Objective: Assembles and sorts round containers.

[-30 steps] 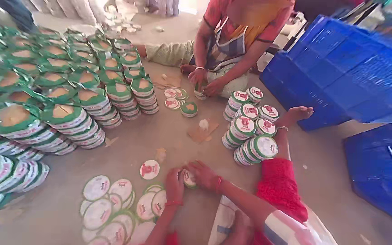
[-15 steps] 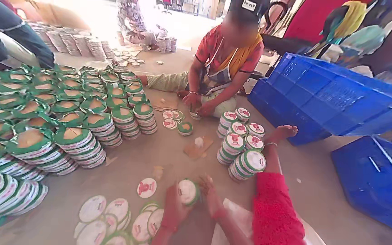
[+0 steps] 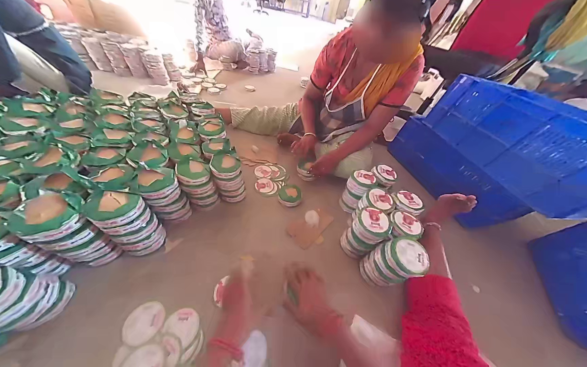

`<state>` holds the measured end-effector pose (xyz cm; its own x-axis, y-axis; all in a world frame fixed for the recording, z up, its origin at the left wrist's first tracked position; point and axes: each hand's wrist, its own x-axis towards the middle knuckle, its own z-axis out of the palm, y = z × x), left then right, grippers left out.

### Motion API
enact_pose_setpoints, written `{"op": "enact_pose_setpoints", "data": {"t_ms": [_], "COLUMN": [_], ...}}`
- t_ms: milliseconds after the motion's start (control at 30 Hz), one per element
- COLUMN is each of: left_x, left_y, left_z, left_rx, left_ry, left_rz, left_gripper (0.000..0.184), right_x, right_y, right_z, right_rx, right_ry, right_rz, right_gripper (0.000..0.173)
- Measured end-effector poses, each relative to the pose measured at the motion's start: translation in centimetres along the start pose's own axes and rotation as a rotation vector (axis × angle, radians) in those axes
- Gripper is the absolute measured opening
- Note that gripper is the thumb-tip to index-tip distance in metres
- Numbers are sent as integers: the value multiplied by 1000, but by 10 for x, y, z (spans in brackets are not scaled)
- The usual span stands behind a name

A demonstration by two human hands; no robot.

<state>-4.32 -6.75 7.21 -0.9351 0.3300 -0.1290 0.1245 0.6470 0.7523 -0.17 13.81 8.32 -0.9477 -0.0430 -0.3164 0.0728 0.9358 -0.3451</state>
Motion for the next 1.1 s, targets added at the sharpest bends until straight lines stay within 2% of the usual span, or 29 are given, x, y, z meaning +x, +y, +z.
{"op": "enact_pose_setpoints", "data": {"t_ms": [67, 133, 233, 367, 500, 533, 567, 633, 700, 800, 867, 933, 1033, 1100], "left_x": [5, 8, 6, 0, 4, 6, 6, 5, 4, 8, 8, 8, 10, 14], "left_y": [-11, -18, -15, -10, -8, -8, -8, -8, -10, -14, -17, -21, -23, -22], "left_z": [-24, -34, -35, -31, -34, -36, -37, -39, -43, -46, -46, -45, -42, -44], "left_rx": [4, -122, -268, -244, -245, -242, -225, -190, -163, -172, -169, -136, -96, -106], "left_ry": [121, 287, 355, 375, 378, 384, 394, 417, 423, 438, 446, 465, 493, 493], "left_rz": [-185, -219, -186, -129, -115, -104, -93, -91, -108, -108, -103, -87, -85, -112], "left_gripper": [102, 88, 83, 79, 79, 79, 79, 78, 76, 76, 76, 74, 71, 68], "right_x": [10, 14, 9, 5, -1, -5, -9, -11, -3, 27, 65, 116, 196, 242], "right_y": [10, 14, 10, 10, 6, 8, 11, 19, 18, -4, -12, -10, 11, 30], "right_z": [44, 49, 34, 54, 45, 48, 56, 73, 73, 21, -24, -68, -113, -122], "right_rx": [-125, -151, -118, -161, -138, -140, -154, -182, -159, -22, -1, -59, -102, -139], "right_ry": [67, 90, 51, 241, 140, 200, 288, 426, 446, 154, 105, 276, 650, 681], "right_rz": [-35, -74, -67, -106, -47, -56, -77, -123, -139, 17, 55, 21, -36, 8], "right_gripper": [75, 73, 76, 78, 99, 102, 100, 86, 75, 71, 73, 73, 76, 78]}}
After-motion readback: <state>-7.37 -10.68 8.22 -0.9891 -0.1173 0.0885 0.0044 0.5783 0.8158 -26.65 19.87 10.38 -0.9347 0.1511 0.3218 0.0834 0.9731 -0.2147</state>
